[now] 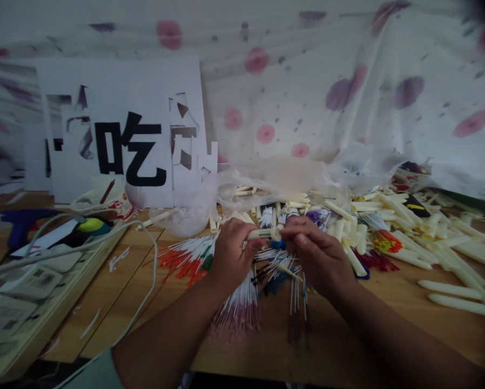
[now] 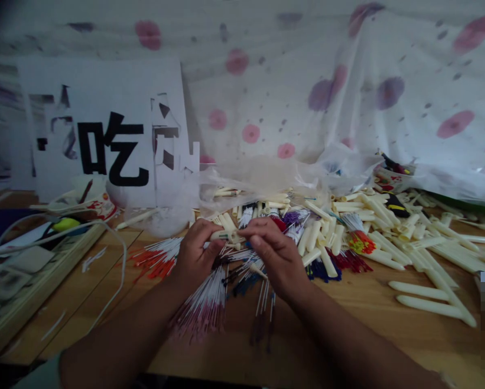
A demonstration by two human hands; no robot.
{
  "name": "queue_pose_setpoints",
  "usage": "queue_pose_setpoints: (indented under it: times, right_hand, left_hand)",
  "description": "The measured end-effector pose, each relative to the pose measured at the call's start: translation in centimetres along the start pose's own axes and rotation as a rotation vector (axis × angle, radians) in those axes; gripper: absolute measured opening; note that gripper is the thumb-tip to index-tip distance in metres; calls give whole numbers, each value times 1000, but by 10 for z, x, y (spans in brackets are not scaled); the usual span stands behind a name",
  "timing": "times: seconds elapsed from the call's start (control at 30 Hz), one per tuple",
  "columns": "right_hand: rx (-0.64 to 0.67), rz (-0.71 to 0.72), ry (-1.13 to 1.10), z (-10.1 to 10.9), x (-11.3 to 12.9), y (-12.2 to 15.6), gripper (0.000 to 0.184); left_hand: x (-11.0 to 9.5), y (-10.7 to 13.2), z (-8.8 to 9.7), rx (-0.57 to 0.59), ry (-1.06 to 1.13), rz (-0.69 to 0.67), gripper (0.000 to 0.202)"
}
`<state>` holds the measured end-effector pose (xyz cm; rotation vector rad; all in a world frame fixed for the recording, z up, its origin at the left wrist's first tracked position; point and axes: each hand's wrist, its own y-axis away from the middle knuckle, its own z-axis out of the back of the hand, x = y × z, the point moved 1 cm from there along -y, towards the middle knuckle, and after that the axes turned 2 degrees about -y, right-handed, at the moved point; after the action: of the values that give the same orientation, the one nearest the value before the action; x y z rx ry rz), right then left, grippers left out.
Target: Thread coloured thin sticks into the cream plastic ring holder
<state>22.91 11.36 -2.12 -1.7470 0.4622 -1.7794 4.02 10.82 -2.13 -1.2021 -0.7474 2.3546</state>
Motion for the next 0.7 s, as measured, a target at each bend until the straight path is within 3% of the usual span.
queue_pose_setpoints:
  times: [0.07, 0.1, 0.2, 0.27, 0.3, 0.4, 0.5, 0.6, 0.7]
  right_hand:
    - [-28, 11, 27, -1, -7, -10, 19]
    - [31, 32, 79, -7, -10, -17, 17]
    - [507, 132, 311, -46, -19, -38, 11]
    - [819, 237, 557, -85, -27, -48, 14]
    - [903, 281, 719, -105, -32, -51, 16]
    - [963, 293, 863, -155, -48, -57, 17]
    - [967, 275, 964, -182, -60, -59, 21]
    - [991, 288, 1024, -188, -61, -59, 23]
    - [996, 328, 1048, -178, -50, -62, 22]
  left_hand:
    - [11, -10, 12, -82, 183, 135, 41]
    - [18, -15, 20, -137, 291, 211, 42]
    - [37, -30, 48, -401, 486, 203, 42]
    - [45, -35, 62, -483, 484, 147, 43]
    - [48, -37, 66, -504, 467, 128, 44]
    - [54, -38, 73, -546, 430, 102, 48]
    - [57, -38, 74, -601, 468, 118, 50]
    - [58, -40, 75, -635, 558, 150, 49]
    - [56, -41, 78, -649, 605, 148, 48]
